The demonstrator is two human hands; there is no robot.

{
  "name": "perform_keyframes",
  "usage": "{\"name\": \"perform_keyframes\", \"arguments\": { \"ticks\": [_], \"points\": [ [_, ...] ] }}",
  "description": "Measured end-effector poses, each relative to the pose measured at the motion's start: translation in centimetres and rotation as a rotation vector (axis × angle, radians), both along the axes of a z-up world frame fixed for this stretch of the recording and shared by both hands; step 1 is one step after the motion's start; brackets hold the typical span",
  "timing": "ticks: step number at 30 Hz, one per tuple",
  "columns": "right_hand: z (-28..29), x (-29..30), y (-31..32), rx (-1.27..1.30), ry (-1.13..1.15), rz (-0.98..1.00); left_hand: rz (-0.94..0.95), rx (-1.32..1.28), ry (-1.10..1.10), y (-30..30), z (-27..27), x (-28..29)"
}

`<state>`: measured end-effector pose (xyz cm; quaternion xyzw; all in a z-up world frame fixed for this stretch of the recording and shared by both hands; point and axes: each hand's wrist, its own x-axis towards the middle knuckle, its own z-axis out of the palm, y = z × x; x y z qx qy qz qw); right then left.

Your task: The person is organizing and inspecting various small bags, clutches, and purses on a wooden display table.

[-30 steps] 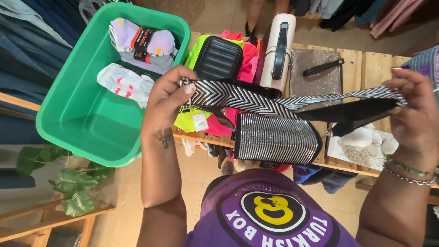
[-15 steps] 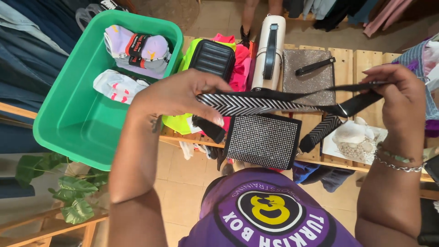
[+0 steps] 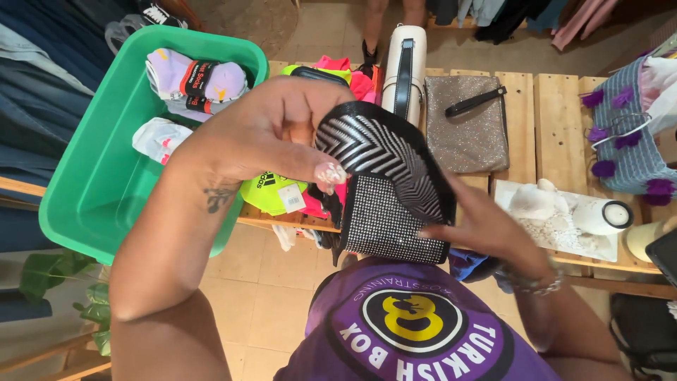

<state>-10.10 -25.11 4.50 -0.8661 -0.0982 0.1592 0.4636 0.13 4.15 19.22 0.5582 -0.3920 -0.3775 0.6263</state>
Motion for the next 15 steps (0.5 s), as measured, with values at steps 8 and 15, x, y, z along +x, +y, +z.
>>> {"name": "perform_keyframes", "arguments": {
  "ticks": [8,15],
  "points": [
    [-1.6,-0.2,-6.8,0.400,0.112,0.069,0.461,0.106,-0.214,1.8,2.2,0.0],
    [-0.4,0.6,-10.6,0.829,-0.237,0.233,0.623,-0.066,-0.121,3.0,2.6,2.0]
  ]
}}
